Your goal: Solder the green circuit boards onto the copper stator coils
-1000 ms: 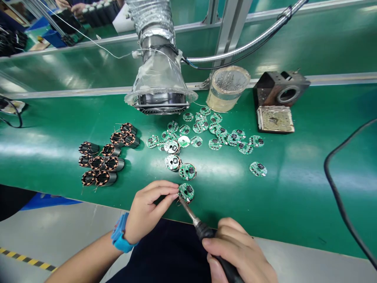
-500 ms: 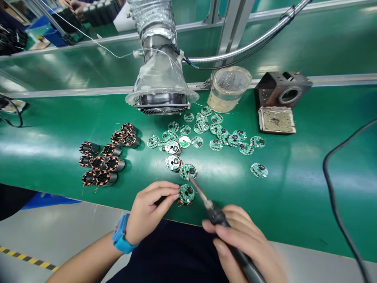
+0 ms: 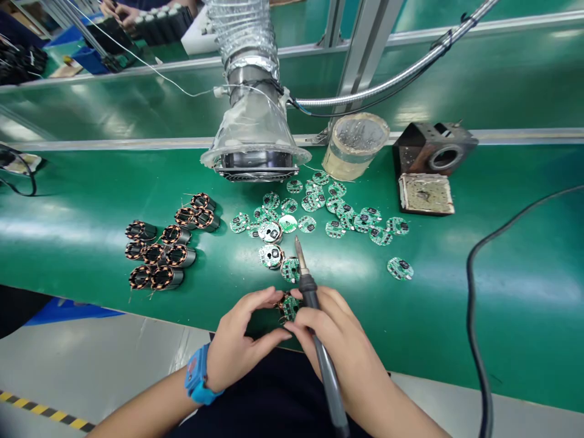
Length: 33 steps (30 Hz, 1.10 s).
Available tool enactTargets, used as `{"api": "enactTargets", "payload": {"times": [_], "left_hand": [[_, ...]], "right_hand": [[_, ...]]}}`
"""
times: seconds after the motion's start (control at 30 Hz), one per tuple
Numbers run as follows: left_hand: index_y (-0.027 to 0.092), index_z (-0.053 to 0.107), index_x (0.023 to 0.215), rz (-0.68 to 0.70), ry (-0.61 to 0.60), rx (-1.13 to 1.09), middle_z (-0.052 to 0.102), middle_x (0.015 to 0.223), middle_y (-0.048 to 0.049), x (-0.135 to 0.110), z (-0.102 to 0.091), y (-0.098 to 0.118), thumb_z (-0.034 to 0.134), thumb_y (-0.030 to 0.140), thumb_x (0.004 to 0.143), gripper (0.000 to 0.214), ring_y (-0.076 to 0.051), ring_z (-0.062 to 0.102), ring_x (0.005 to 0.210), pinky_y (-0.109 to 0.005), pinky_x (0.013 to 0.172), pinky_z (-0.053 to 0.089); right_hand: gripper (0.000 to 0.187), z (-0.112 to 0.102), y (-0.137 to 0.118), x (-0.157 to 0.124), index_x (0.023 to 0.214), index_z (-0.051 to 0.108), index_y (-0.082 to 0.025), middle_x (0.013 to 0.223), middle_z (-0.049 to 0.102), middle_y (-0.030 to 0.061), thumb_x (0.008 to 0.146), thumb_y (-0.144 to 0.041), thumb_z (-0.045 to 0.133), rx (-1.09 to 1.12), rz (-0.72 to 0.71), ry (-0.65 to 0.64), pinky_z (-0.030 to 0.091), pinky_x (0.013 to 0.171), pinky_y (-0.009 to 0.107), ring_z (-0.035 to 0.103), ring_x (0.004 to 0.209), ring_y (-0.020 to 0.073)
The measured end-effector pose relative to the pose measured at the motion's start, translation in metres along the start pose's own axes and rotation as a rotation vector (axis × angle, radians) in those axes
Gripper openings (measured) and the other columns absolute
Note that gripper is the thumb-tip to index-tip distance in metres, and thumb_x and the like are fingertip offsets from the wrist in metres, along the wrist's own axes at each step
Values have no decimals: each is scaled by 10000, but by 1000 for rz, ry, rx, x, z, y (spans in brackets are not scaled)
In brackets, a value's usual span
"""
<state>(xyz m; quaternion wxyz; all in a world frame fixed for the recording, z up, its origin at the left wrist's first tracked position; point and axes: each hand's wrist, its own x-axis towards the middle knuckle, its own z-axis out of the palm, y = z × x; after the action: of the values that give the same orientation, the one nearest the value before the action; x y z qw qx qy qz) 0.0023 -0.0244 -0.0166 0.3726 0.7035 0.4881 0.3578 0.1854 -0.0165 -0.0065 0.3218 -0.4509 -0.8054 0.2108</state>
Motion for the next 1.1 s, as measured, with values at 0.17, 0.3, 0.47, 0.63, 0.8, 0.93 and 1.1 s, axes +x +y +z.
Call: {"api": "enactTargets", "payload": {"times": [0.17, 0.3, 0.47, 0.63, 0.8, 0.93, 1.1], "left_hand": [[204, 594, 1100, 96, 76, 35, 660, 1046, -78, 5, 4, 2, 648, 142, 775, 335, -193, 624, 962, -334, 856, 531], [194, 656, 1043, 87, 98, -8, 670, 995, -80, 7, 5, 6, 630, 122, 786, 269, -186, 640, 913, -316, 826, 543], [203, 737, 831, -138, 80, -89, 632, 847, -60, 19, 5, 20, 625, 94, 761, 171, -157, 622, 740, -285, 666, 550], [188, 740, 728, -412, -8, -347, 605, 736, -27, 26, 2, 18, 660, 98, 713, 122, -122, 594, 637, -233, 580, 528], [153, 602, 956, -520, 29, -708, 656, 779, -33, 13, 10, 9, 640, 90, 716, 251, -142, 650, 742, -287, 725, 547], [170, 540, 932, -370, 73, -440, 657, 826, -47, 5, 4, 10, 585, 87, 765, 192, -148, 652, 756, -290, 706, 545], [231, 620, 961, -13, 444, 587, 596, 1011, -92, -2, -60, 1, 685, 185, 724, 250, -288, 544, 997, -498, 902, 397]], "right_hand": [[238, 1, -5, -6, 824, 424, -221, 1013, 620, 64, 752, -131, 632, 15, 84, 211, 519, 719, 209, 647, 892, 135], [261, 4, -5, -11, 829, 409, -218, 1019, 632, 82, 746, -119, 636, 42, 123, 252, 524, 739, 227, 656, 902, 157], [236, 7, -11, -11, 822, 418, -227, 999, 647, 69, 756, -136, 626, 44, 133, 270, 530, 722, 234, 660, 887, 155], [229, 15, -14, -10, 815, 440, -229, 1032, 636, 58, 746, -118, 628, 13, 130, 259, 526, 745, 253, 641, 930, 156], [245, 21, -9, -10, 858, 471, -222, 1073, 614, 65, 731, -81, 625, -35, 81, 235, 501, 823, 310, 595, 1002, 175], [228, 20, -10, -8, 893, 500, -226, 1086, 603, 58, 749, -83, 605, -110, 88, 188, 499, 811, 308, 586, 981, 171], [280, 20, -14, -8, 938, 482, -204, 1111, 597, 91, 732, -80, 625, -90, 126, 258, 498, 836, 321, 591, 1013, 188]]}}
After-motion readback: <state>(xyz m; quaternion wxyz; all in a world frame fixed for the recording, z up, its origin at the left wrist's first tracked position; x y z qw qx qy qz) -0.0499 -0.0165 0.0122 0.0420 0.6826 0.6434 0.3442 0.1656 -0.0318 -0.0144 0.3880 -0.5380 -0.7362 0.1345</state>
